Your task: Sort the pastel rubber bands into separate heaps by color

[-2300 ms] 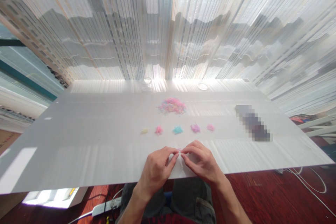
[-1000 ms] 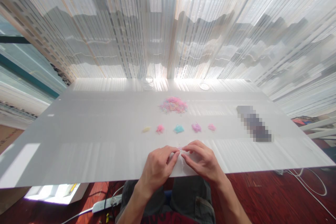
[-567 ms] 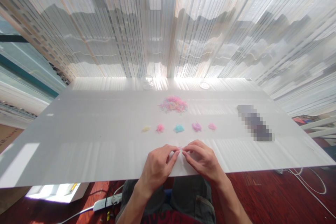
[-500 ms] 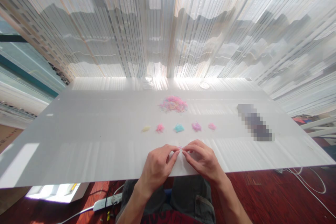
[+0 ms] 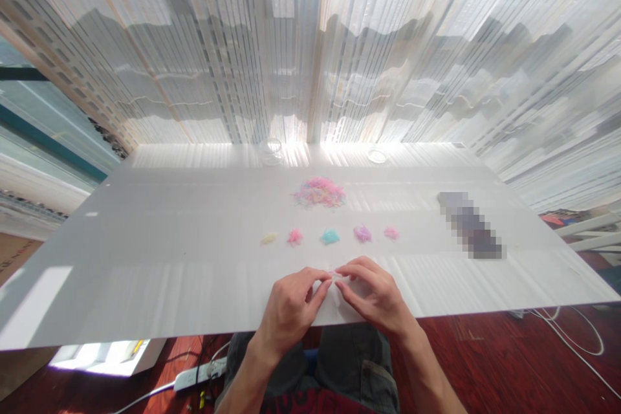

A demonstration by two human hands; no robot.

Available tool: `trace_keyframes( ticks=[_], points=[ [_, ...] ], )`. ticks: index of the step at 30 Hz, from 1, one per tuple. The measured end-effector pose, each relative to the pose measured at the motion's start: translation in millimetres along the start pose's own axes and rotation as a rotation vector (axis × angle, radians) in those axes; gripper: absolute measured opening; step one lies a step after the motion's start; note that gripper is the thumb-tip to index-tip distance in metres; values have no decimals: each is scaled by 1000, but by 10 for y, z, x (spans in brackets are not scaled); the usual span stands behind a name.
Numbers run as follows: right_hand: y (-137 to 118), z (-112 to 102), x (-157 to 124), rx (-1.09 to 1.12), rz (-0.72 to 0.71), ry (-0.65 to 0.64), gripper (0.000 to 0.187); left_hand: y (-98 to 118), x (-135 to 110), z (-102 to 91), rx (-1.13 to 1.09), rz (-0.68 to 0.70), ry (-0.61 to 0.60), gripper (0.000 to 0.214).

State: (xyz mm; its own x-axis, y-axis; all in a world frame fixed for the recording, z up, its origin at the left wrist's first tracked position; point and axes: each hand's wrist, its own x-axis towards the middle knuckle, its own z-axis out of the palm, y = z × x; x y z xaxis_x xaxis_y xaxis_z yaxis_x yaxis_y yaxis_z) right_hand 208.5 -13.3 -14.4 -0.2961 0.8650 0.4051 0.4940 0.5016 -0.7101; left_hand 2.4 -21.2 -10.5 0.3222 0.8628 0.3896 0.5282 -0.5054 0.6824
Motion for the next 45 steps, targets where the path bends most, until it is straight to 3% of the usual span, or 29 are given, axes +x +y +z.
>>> trace_keyframes(
  ticks=[45],
  points=[
    [-29,-17,23,-17,7,-14,6,44,36,-25,25,-52,-2,15]
  ],
)
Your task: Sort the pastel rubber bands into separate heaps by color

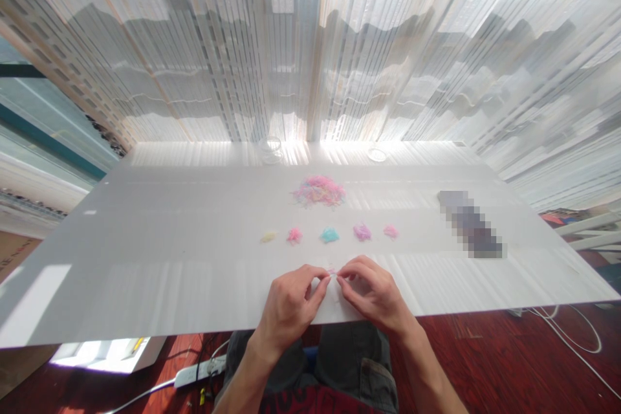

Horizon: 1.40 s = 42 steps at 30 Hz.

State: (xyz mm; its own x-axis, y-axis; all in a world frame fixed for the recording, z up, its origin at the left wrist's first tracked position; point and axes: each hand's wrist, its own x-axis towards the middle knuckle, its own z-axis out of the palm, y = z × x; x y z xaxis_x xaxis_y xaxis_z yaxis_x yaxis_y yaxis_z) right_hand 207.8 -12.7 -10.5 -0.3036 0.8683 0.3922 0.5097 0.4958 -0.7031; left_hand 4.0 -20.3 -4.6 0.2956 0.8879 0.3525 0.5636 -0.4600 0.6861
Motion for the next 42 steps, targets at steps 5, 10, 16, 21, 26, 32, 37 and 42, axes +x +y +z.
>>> trace_keyframes(
  ticks=[5,10,16,21,26,32,37,42],
  points=[
    [-6,-3,4,0,2,1,6,8,3,0,-3,-6,2,14],
    [-4,-1,3,-6,-5,13,8,-1,-1,2,19,-2,0,17],
    [1,-2,-2,8,-4,7,8,-3,-8,32,3,-23,12,17],
    [3,-8,-12,31,12,10,8,-41,-10,-58,-61,-101,43,16],
    [-6,-11,-12,54,18,11,9,-295,96,-475,110,-191,294,15],
    [-20,-4,7,62,27,19,10,-629,207,-758,296,-276,370,22],
    [-8,0,15,69,36,5,11,-717,190,-686,298,-301,322,26],
    [-11,-2,13,66,36,5,11,-738,171,-657,310,-321,284,27]
  ],
)
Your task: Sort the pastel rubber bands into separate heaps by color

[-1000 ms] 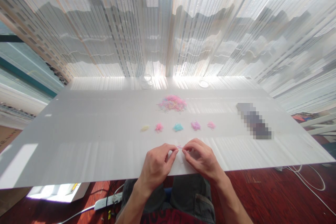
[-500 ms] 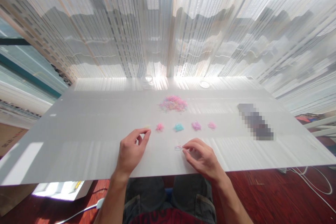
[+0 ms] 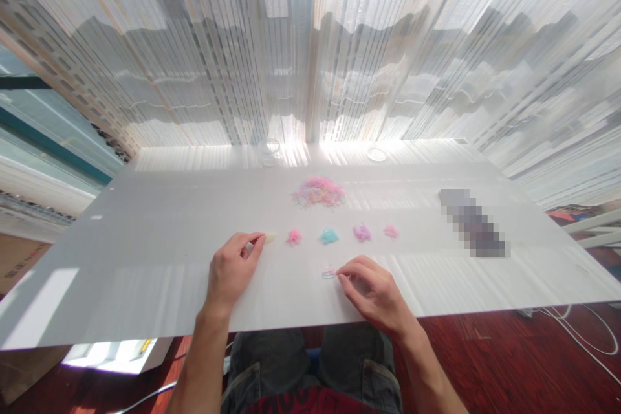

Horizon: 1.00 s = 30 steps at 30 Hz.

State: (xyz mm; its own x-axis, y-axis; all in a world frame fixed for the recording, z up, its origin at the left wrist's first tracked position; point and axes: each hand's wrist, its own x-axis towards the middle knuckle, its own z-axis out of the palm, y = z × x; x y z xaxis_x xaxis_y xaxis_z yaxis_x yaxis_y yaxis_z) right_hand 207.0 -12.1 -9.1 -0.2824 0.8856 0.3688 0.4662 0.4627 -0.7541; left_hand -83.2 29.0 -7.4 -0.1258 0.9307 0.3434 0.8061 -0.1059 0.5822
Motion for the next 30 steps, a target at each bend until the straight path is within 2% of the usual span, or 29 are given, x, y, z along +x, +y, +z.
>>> trace_keyframes(
  ticks=[11,15,19,25,30],
  points=[
    [2,0,-13,-6,22,-3,12,18,-4,-19,-38,-34,35,27],
    [-6,-1,-17,-9,24,6,12,17,-21,-13,-46,20,56,25],
    [-7,2,-8,-2,21,11,12,-62,10,16,46,113,85,26],
    [-1,8,-2,-12,22,16,12,-148,45,68,164,207,-35,36],
    [-3,10,-7,-3,24,17,11,-126,34,91,150,228,-11,28]
  ],
)
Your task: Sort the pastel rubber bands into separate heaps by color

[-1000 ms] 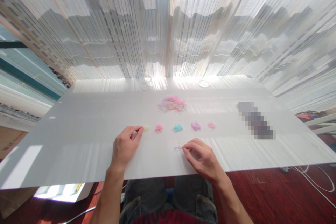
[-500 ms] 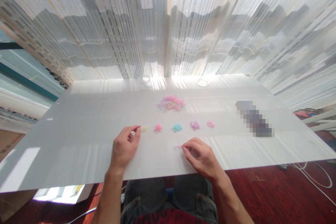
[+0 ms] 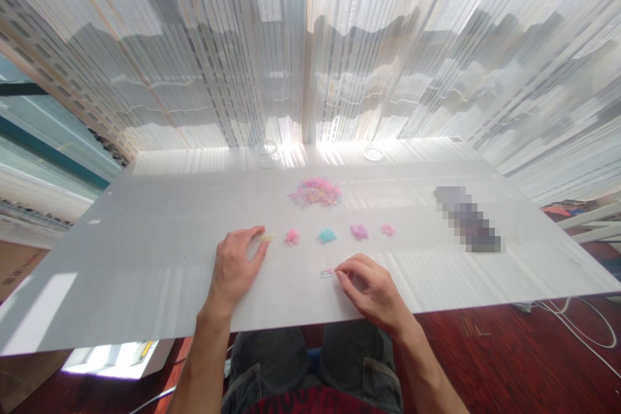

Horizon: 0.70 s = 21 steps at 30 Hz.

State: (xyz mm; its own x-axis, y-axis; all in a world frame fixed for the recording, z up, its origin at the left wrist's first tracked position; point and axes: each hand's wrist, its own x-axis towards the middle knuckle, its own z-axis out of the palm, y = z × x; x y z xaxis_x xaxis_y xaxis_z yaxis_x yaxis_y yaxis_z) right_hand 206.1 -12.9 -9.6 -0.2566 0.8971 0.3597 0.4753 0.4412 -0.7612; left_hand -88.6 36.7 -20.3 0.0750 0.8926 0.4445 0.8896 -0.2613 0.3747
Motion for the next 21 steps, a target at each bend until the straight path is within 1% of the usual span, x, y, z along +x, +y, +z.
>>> trace_keyframes(
  ticks=[6,13,17,21],
  points=[
    [-3,-2,-2,-9,0,-6,12,14,-2,-5,-12,49,14,26],
    [-18,-9,6,-22,-10,2,13,81,17,-32,23,147,-48,26],
    [-14,-9,6,-28,-11,-1,14,97,19,-44,39,140,-75,29],
    [-8,-6,7,-25,-11,-7,13,87,21,-26,37,131,-67,28]
  ],
)
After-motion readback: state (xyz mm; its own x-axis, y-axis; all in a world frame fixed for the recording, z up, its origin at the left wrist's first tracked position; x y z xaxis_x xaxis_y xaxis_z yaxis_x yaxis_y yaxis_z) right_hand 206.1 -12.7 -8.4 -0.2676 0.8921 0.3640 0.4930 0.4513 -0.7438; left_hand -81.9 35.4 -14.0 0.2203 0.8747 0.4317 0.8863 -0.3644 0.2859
